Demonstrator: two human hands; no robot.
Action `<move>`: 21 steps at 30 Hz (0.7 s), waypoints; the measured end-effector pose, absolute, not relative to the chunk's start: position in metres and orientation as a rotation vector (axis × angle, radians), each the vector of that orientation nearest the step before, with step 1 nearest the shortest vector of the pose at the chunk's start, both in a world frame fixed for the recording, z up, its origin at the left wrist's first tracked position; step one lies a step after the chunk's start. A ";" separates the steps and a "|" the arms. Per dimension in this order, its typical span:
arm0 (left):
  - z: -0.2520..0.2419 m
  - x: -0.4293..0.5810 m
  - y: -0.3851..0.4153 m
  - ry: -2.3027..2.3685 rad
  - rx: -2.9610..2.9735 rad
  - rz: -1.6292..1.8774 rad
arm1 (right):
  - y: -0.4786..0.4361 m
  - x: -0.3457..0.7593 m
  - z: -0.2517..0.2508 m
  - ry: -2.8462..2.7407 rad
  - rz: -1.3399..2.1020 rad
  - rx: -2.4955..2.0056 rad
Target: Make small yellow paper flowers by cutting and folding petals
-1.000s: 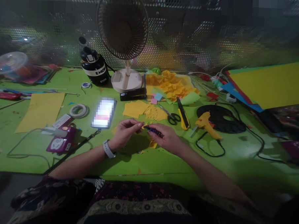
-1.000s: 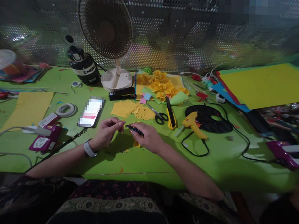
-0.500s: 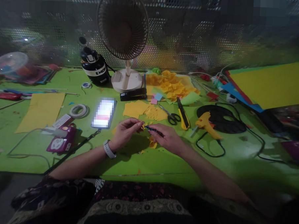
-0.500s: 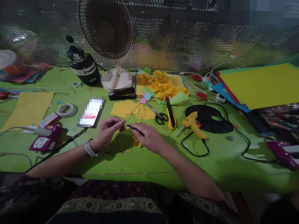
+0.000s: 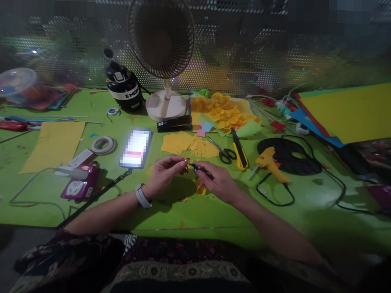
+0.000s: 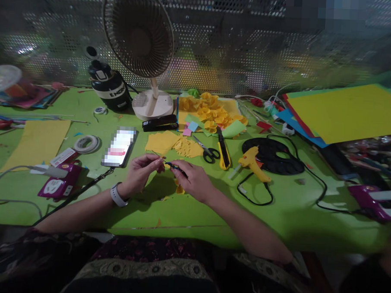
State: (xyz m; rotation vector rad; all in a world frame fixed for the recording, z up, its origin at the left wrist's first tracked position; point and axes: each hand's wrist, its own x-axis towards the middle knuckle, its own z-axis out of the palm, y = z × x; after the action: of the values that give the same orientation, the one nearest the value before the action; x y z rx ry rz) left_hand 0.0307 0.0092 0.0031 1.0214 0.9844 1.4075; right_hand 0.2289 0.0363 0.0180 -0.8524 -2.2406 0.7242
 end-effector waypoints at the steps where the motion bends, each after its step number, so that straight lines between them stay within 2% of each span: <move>1: 0.003 0.031 0.009 0.980 1.027 1.404 | 0.037 0.229 0.018 -2.237 0.713 -0.841; 6: 0.003 0.031 0.008 0.976 1.037 1.388 | 0.039 0.230 0.021 -2.264 0.772 -0.781; 15: 0.005 0.030 0.009 0.933 1.055 1.353 | 0.040 0.233 0.027 -2.223 1.169 -0.848; 21: 0.010 0.033 0.008 0.976 1.046 1.385 | 0.036 0.231 0.025 -2.246 1.095 -0.909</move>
State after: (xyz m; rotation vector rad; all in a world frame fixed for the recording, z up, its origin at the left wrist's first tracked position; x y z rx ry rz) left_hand 0.0326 0.0075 0.0096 1.0456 0.9764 1.3849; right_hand 0.2310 0.0365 0.0252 -0.9092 -2.2456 1.0946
